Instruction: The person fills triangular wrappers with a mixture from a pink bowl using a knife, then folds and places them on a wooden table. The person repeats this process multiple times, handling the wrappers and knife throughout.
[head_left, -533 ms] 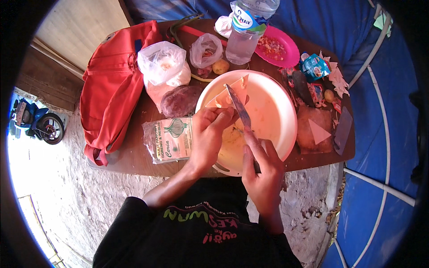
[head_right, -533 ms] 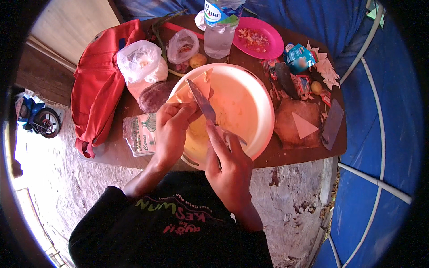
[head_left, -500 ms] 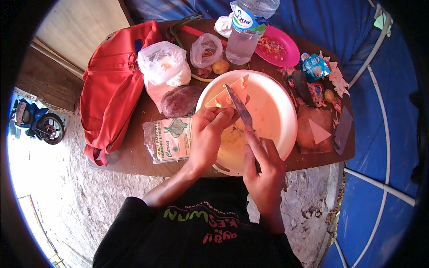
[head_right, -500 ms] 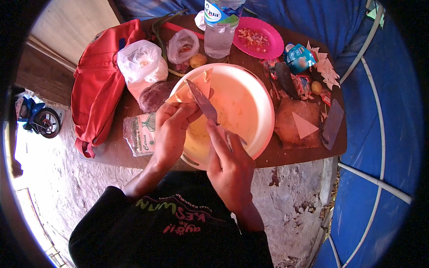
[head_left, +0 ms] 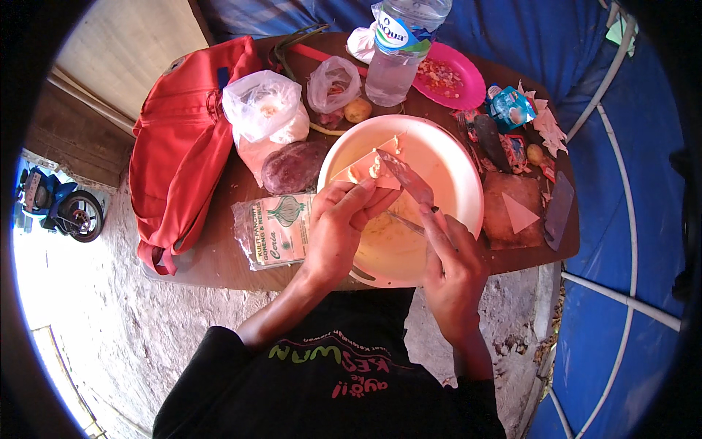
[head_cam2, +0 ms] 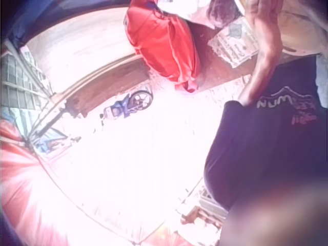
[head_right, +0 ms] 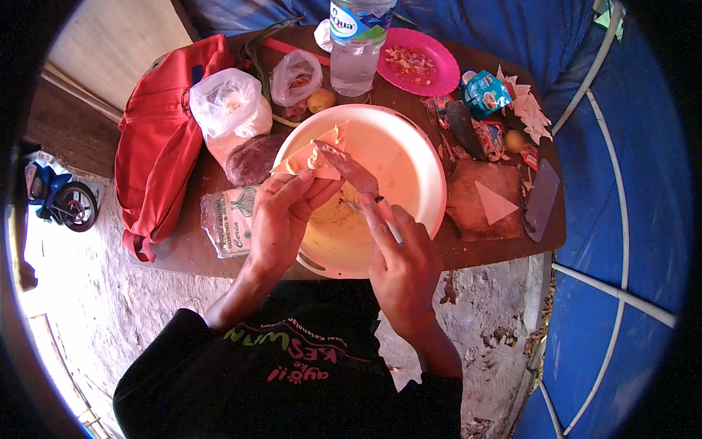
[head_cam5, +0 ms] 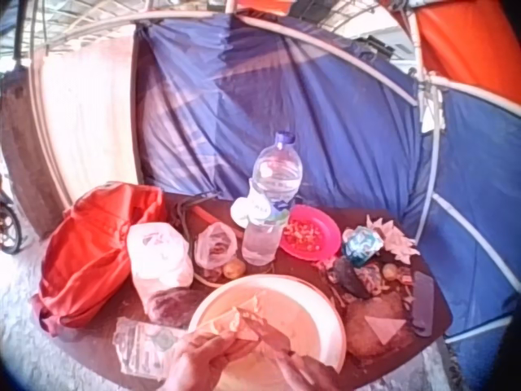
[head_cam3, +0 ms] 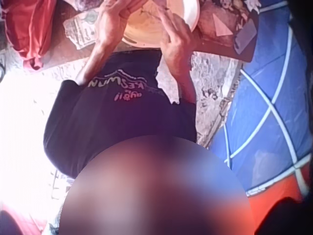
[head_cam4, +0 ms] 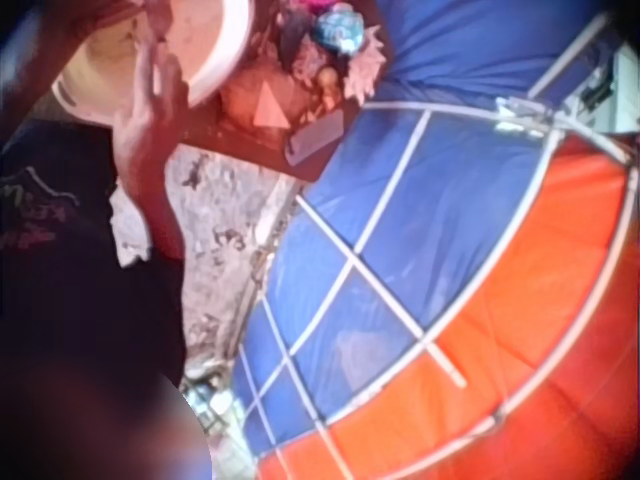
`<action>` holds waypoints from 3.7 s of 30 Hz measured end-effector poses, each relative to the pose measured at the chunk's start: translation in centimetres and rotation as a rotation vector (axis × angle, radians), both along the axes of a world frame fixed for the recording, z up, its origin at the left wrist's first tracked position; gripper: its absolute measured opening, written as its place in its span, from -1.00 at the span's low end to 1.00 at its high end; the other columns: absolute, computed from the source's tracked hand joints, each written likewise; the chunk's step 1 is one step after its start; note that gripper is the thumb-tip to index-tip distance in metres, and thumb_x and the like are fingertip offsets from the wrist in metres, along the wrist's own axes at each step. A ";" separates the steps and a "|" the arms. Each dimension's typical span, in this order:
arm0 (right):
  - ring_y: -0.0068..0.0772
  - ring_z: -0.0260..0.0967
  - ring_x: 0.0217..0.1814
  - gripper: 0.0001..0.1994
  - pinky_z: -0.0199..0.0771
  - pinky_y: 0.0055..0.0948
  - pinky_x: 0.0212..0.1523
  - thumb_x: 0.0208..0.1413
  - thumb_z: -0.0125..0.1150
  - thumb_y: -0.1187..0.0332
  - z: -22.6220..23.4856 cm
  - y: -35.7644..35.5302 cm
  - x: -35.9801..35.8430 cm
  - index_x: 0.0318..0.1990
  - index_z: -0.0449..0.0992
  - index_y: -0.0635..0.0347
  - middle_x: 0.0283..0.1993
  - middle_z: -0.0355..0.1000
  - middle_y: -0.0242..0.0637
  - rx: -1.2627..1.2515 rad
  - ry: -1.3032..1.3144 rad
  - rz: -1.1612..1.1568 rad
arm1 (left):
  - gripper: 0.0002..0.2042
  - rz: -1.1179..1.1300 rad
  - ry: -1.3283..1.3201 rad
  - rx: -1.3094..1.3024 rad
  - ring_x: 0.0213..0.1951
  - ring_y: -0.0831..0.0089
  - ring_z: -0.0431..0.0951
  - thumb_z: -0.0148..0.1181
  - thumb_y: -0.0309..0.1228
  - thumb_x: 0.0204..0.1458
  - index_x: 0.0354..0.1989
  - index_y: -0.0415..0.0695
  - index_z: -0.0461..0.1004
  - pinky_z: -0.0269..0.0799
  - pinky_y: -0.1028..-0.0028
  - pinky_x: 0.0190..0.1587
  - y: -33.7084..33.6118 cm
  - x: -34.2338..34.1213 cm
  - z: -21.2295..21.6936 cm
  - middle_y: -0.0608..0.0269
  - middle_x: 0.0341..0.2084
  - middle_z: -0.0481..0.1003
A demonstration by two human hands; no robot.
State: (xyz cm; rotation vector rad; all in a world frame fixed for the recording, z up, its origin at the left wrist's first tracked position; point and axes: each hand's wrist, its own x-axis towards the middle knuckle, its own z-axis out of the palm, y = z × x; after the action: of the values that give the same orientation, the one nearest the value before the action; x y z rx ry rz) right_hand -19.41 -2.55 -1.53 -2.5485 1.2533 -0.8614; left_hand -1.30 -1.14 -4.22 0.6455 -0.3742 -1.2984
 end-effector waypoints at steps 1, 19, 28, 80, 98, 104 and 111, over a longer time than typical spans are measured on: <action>-0.20 0.49 -0.02 -0.45 0.51 -0.23 -0.02 -0.03 0.22 0.64 0.1 -0.1 -0.2 0.17 0.54 -0.02 -0.04 0.49 -0.25 -0.007 -0.007 0.009 | -0.76 -0.003 0.005 -0.017 0.03 0.26 0.58 -0.03 -0.47 0.31 -0.13 -0.45 0.48 0.41 0.33 0.26 0.0 0.1 0.0 -0.07 -0.12 0.56; -0.38 0.53 -0.09 -0.69 0.47 -0.44 -0.05 0.20 0.14 0.59 1.2 1.1 1.0 0.10 0.53 0.33 -0.12 0.56 -0.14 0.436 -0.377 0.079 | -0.77 0.064 -0.049 0.046 0.12 0.21 0.52 -0.06 -0.47 0.32 -0.10 -0.47 0.38 0.34 0.33 0.32 -0.4 0.3 -0.4 -0.14 0.00 0.49; -0.04 0.54 -0.05 -0.59 0.52 -0.27 -0.05 0.08 0.17 0.67 1.2 1.3 0.8 0.10 0.56 0.17 -0.11 0.51 -0.06 0.147 -0.070 0.051 | -0.78 0.033 0.014 0.015 0.12 0.25 0.51 -0.08 -0.50 0.30 -0.10 -0.45 0.39 0.32 0.31 0.32 0.0 0.2 0.1 -0.09 -0.02 0.49; -0.09 0.49 -0.13 -0.83 0.44 -0.22 -0.10 0.07 0.24 0.46 1.2 -6.0 -2.1 -0.17 0.54 0.26 -0.22 0.50 -0.12 0.211 0.214 -0.006 | -0.70 -0.117 -0.462 0.154 -0.06 0.36 0.61 0.00 -0.40 0.30 0.09 -0.35 0.40 0.50 0.38 0.12 0.3 4.6 1.4 0.08 -0.11 0.55; -0.28 0.58 -0.18 -0.71 0.57 -0.36 -0.15 -0.16 0.43 0.68 1.9 -5.2 -1.4 -0.20 0.62 0.30 -0.23 0.59 -0.14 0.114 -0.362 0.391 | -0.78 -0.426 -0.289 0.103 -0.18 0.42 0.65 0.09 -0.51 0.21 -0.03 -0.36 0.47 0.59 0.46 -0.05 -0.4 5.2 2.3 0.15 -0.22 0.59; -0.29 0.58 -0.20 -0.73 0.60 -0.29 -0.13 -0.20 0.38 0.74 1.2 -5.6 -1.5 -0.27 0.61 0.32 -0.29 0.58 -0.13 0.184 -0.516 0.576 | -0.75 -0.493 -0.467 0.116 -0.22 0.54 0.63 0.14 -0.53 0.19 0.01 -0.37 0.48 0.54 0.57 -0.09 -0.3 4.8 2.8 0.18 -0.22 0.60; -0.43 0.54 -0.31 -0.83 0.50 -0.50 -0.29 -0.07 0.39 0.64 1.8 -5.3 -0.9 -0.28 0.66 0.27 -0.34 0.56 -0.27 0.291 -0.513 0.553 | -0.71 -0.606 -0.661 0.049 -0.18 0.60 0.59 0.16 -0.58 0.16 0.05 -0.42 0.47 0.49 0.60 -0.09 -0.1 4.8 2.9 0.19 -0.19 0.61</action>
State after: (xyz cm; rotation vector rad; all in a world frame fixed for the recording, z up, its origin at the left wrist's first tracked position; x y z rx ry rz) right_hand -20.33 -7.90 0.30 -2.0778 0.4478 -1.0106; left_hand 3.47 -1.21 -1.34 1.0513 -1.1482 -1.6411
